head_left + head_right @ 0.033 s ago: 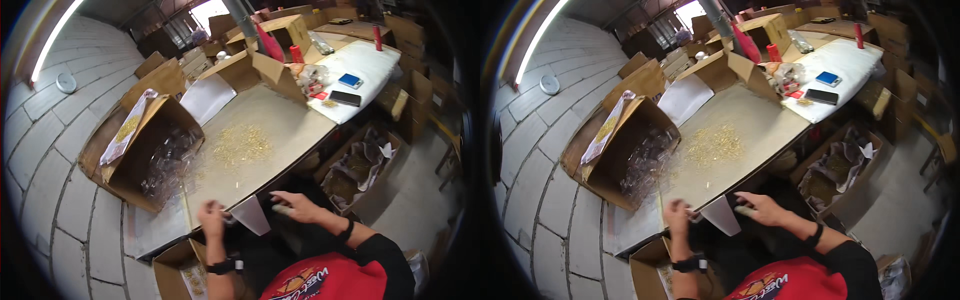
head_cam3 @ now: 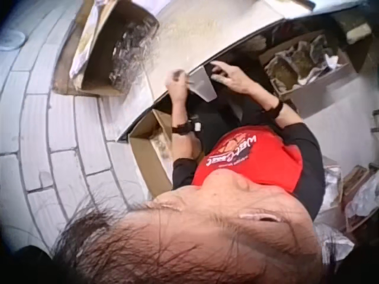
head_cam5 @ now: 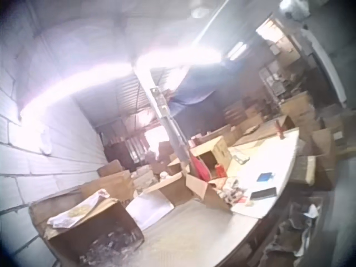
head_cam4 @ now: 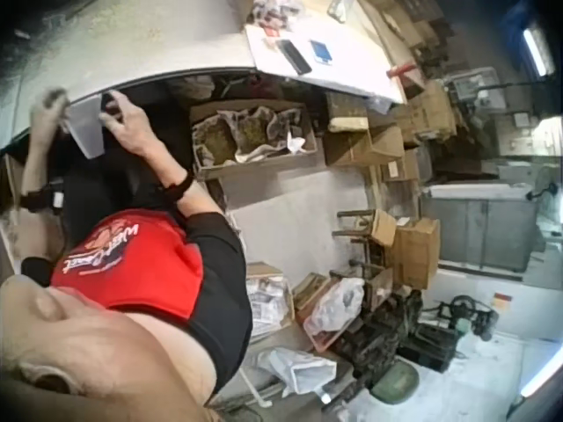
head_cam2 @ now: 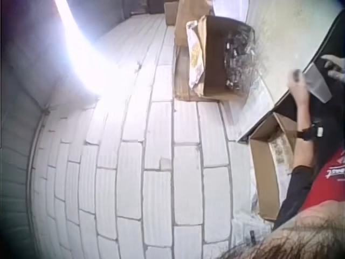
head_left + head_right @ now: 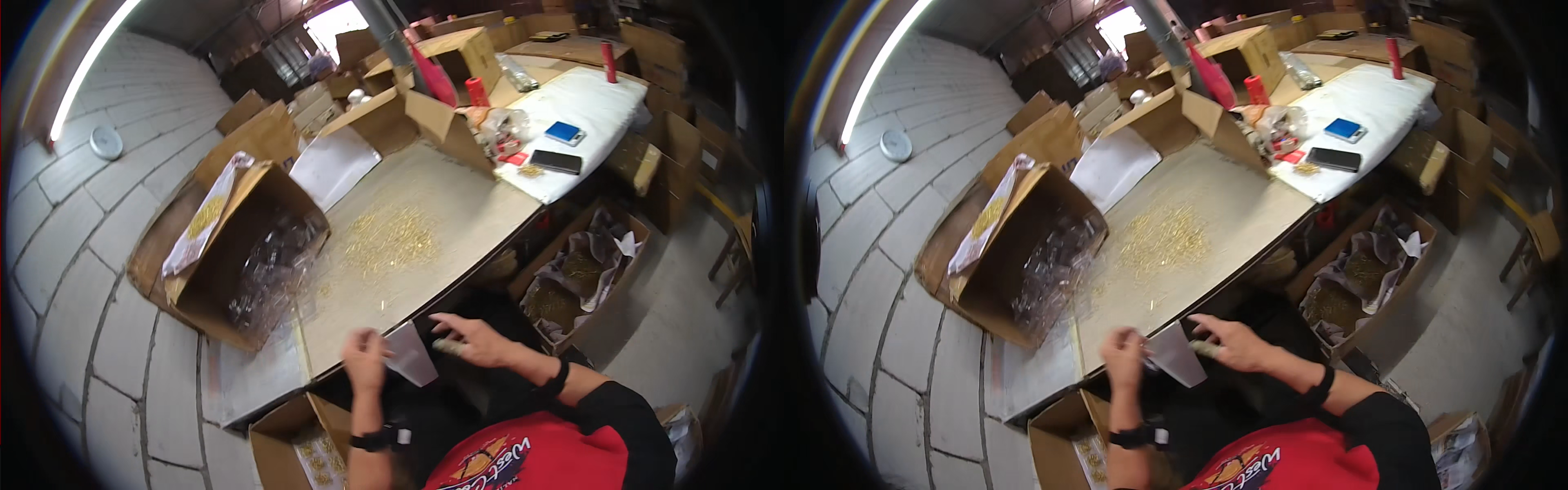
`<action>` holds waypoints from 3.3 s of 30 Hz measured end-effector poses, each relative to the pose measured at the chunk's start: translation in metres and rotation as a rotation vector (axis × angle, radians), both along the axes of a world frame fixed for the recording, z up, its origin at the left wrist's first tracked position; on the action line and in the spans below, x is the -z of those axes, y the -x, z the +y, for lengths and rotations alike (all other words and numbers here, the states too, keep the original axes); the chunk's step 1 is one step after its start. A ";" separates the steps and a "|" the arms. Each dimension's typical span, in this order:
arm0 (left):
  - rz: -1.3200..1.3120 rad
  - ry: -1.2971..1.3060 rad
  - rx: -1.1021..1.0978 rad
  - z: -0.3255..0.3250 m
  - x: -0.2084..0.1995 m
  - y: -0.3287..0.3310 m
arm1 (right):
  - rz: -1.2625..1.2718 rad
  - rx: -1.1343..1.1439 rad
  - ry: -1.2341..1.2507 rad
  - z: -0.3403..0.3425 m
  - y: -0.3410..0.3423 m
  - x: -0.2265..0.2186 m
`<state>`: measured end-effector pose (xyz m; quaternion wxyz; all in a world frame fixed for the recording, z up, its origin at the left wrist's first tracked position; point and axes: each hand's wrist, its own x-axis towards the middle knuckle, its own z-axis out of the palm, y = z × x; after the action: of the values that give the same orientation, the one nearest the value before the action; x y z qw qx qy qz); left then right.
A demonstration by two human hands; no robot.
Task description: The person operates a packaging machine to seal green items into plastic blisters and places them into a cardboard box. They then manually fill small plastic containers with yellow granular material from a table, seal them, and arrange them in a second box.
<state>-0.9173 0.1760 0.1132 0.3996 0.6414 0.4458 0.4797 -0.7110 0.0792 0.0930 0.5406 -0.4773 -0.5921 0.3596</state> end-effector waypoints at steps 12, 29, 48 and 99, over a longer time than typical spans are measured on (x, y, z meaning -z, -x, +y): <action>-0.429 0.559 0.298 -0.070 0.068 -0.009 | -0.255 0.070 0.022 -0.005 0.037 0.073; -0.528 0.797 0.322 -0.045 0.119 0.093 | -0.308 -0.053 -0.267 0.061 0.024 0.039; -0.735 0.993 0.100 -0.030 0.205 0.036 | -1.062 0.007 0.021 0.221 0.058 0.053; -0.742 1.028 0.018 -0.048 0.217 0.028 | -0.679 -0.098 -0.393 0.124 0.091 0.034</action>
<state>-0.9455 0.1279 -0.1033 0.7887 0.1622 0.4456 0.3912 -0.8022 0.2032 0.0587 0.3773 -0.4277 -0.8169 0.0865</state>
